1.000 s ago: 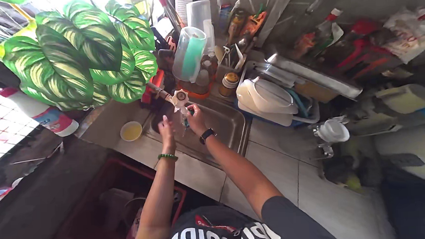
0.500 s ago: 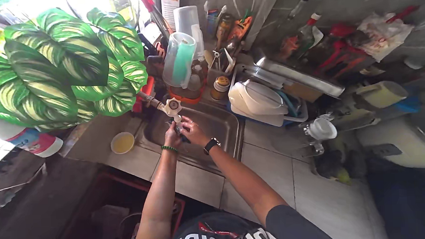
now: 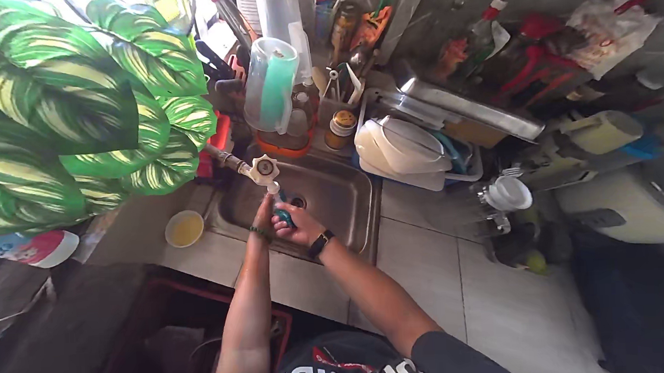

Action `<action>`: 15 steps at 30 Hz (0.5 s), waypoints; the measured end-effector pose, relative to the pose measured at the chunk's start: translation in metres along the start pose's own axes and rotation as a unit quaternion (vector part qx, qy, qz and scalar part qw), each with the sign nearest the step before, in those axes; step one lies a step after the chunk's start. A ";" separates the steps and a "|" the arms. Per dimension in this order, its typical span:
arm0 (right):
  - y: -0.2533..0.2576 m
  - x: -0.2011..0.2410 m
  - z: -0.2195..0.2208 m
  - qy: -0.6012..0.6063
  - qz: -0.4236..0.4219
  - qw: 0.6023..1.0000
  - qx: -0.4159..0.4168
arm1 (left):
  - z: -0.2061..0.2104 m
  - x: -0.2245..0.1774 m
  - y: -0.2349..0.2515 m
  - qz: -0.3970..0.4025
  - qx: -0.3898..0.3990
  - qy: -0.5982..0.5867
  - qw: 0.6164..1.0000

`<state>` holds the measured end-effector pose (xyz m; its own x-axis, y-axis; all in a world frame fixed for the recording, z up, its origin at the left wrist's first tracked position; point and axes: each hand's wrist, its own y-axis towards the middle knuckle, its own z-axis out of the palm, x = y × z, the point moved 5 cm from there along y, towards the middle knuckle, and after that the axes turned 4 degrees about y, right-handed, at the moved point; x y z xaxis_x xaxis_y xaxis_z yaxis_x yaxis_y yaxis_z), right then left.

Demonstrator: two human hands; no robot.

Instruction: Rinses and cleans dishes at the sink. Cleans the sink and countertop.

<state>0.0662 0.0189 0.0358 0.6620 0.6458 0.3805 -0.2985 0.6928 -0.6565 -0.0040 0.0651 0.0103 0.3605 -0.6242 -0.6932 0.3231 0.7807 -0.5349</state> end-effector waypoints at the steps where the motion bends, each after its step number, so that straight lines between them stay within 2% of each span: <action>1: -0.005 -0.007 0.008 0.065 -0.002 0.998 0.012 | 0.003 0.000 -0.002 0.024 0.057 -0.104 0.993; 2: -0.011 -0.013 0.014 0.109 -0.005 0.994 0.021 | 0.006 0.001 -0.002 0.049 0.133 -0.178 0.974; 3: -0.015 -0.015 0.018 0.131 -0.007 0.991 0.030 | 0.010 0.000 0.000 0.067 0.171 -0.223 0.957; 5: -0.021 -0.009 0.019 0.128 -0.015 0.990 0.063 | 0.011 -0.001 0.007 0.061 0.147 -0.301 0.940; 6: -0.022 -0.002 0.016 0.103 -0.019 0.991 0.077 | 0.012 -0.005 0.011 0.051 0.137 -0.303 0.942; 8: -0.020 0.010 0.009 0.033 -0.015 0.997 0.066 | 0.017 -0.017 0.018 0.002 0.139 -0.289 0.947; 11: -0.017 0.026 0.005 -0.120 -0.009 0.992 0.041 | 0.024 -0.032 0.024 -0.075 0.194 -0.279 0.938; 13: -0.015 0.034 -0.001 -0.230 -0.003 0.973 0.028 | 0.031 -0.037 0.020 -0.085 0.203 -0.267 0.938; 15: -0.013 0.042 -0.007 -0.348 0.001 0.937 0.009 | 0.039 -0.038 0.020 -0.093 0.202 -0.251 0.942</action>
<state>0.1032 0.0346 0.0559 0.0546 0.6952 0.7167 -0.3144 0.6932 -0.6485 0.0230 0.1038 0.0450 0.6006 -0.7641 -0.2354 0.6913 0.6442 -0.3273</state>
